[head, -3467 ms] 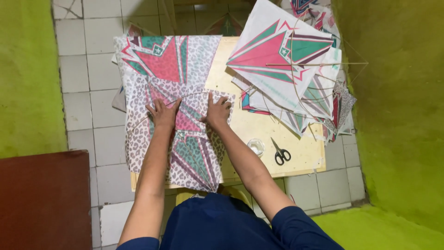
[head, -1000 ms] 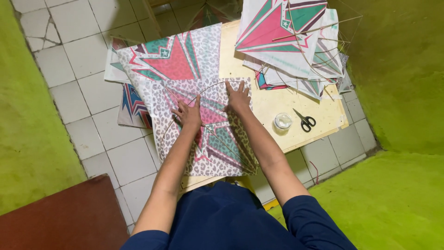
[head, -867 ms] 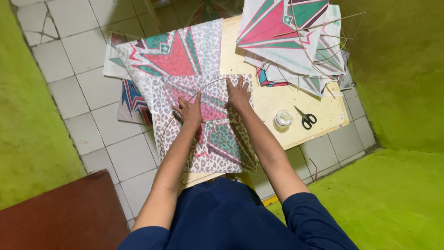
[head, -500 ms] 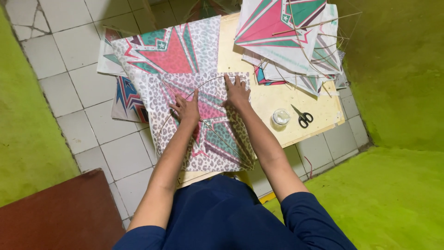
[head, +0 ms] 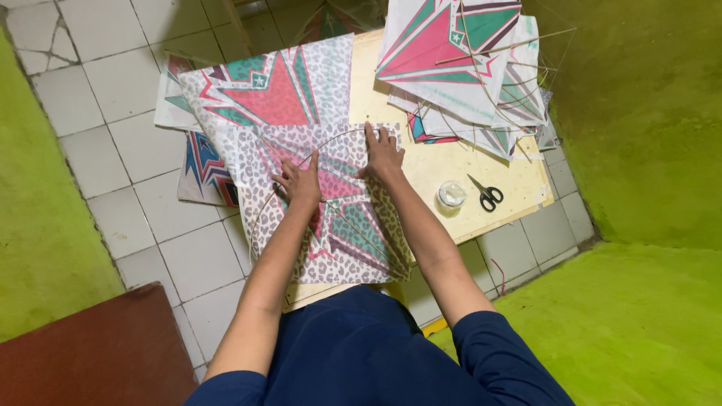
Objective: A person is assembling a kite by applying glue to the wooden frame and folding the patterned paper edges over to secure them.
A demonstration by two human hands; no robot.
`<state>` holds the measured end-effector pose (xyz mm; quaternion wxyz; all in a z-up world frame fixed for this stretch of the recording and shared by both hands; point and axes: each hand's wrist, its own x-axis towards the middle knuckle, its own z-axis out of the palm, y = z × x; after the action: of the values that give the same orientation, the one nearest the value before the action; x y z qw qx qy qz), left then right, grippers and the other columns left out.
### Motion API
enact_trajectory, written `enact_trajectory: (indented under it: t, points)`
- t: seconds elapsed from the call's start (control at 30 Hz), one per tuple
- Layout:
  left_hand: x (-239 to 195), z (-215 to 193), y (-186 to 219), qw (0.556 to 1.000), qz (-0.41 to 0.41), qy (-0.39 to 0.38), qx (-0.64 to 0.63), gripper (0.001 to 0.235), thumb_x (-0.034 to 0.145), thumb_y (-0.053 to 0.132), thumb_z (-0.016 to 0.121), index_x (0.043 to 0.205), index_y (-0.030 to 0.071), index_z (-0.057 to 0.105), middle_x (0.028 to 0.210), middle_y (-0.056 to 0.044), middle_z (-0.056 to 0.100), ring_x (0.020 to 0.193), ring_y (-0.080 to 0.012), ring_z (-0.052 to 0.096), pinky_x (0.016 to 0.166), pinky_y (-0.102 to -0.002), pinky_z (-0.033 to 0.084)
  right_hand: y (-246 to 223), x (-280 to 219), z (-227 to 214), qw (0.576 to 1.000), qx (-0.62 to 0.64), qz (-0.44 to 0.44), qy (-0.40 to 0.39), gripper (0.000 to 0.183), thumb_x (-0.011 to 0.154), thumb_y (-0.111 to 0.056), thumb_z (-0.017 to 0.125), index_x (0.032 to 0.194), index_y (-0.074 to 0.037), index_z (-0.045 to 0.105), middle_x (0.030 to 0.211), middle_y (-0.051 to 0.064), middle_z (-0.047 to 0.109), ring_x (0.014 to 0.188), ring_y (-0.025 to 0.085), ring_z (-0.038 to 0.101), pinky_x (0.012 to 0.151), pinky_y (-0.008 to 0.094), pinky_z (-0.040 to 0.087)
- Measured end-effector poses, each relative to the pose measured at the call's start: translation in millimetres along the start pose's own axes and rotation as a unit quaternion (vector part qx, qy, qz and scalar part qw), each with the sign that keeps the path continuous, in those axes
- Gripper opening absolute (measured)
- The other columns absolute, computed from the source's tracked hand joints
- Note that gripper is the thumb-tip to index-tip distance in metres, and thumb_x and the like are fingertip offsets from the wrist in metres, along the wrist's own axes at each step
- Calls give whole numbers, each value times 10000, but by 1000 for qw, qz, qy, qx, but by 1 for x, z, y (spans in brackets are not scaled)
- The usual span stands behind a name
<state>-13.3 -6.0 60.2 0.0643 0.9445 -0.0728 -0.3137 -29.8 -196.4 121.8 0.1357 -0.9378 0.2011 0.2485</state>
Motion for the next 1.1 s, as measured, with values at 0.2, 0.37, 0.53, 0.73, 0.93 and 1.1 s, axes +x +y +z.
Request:
enact_trajectory:
  t: [0.2, 0.37, 0.53, 0.73, 0.93, 1.1]
  points:
    - [2, 1, 0, 1000, -4, -1, 11, 1248, 714, 287, 958, 1649, 417, 143, 1601, -444, 151, 1528, -440, 135, 1130, -751, 54, 0, 7, 5, 1000, -6, 22, -1, 1308, 643, -428, 975, 1661, -269, 168, 1647, 143, 233, 1457, 384, 312, 1086, 675, 365]
    - [7, 4, 0, 1000, -4, 3, 14, 1263, 699, 297, 968, 1648, 422, 145, 1601, -443, 148, 1526, -445, 132, 1128, -755, 63, 5, 11, 7, 999, -6, 37, -8, 1315, 658, -439, 967, 1664, -227, 147, 1665, 153, 187, 1481, 389, 257, 1103, 685, 341]
    - [7, 8, -1, 1000, -3, 6, 14, 1251, 698, 299, 967, 1645, 420, 159, 1596, -444, 155, 1518, -444, 153, 1127, -750, 75, 2, -5, 0, 998, 17, 62, -7, 1343, 633, -440, 978, 1653, -119, 166, 1659, 204, 179, 1476, 394, 244, 1094, 650, 353]
    - [-1, -3, 1, 1000, -9, 6, 7, 1252, 699, 290, 967, 1642, 436, 157, 1604, -437, 141, 1519, -442, 152, 1130, -749, 87, 3, -9, -2, 993, 24, 111, -8, 1365, 634, -307, 970, 1647, -81, 84, 1622, 215, 119, 1404, 396, 250, 1043, 585, 347]
    - [0, 1, -1, 1000, -3, 11, 12, 1254, 688, 317, 969, 1642, 437, 163, 1601, -430, 166, 1502, -440, 191, 1123, -741, 113, -5, -16, -11, 991, 34, 127, -16, 1339, 650, -247, 934, 1644, -58, 58, 1609, 204, 105, 1365, 393, 260, 1015, 556, 299]
    - [0, -1, 0, 1000, -2, 7, 9, 1247, 685, 306, 970, 1641, 430, 180, 1602, -433, 166, 1511, -448, 180, 1125, -742, 110, -9, -24, -15, 996, 20, 89, -7, 1278, 673, -218, 932, 1649, -56, 123, 1627, 262, 115, 1383, 429, 249, 978, 553, 275]
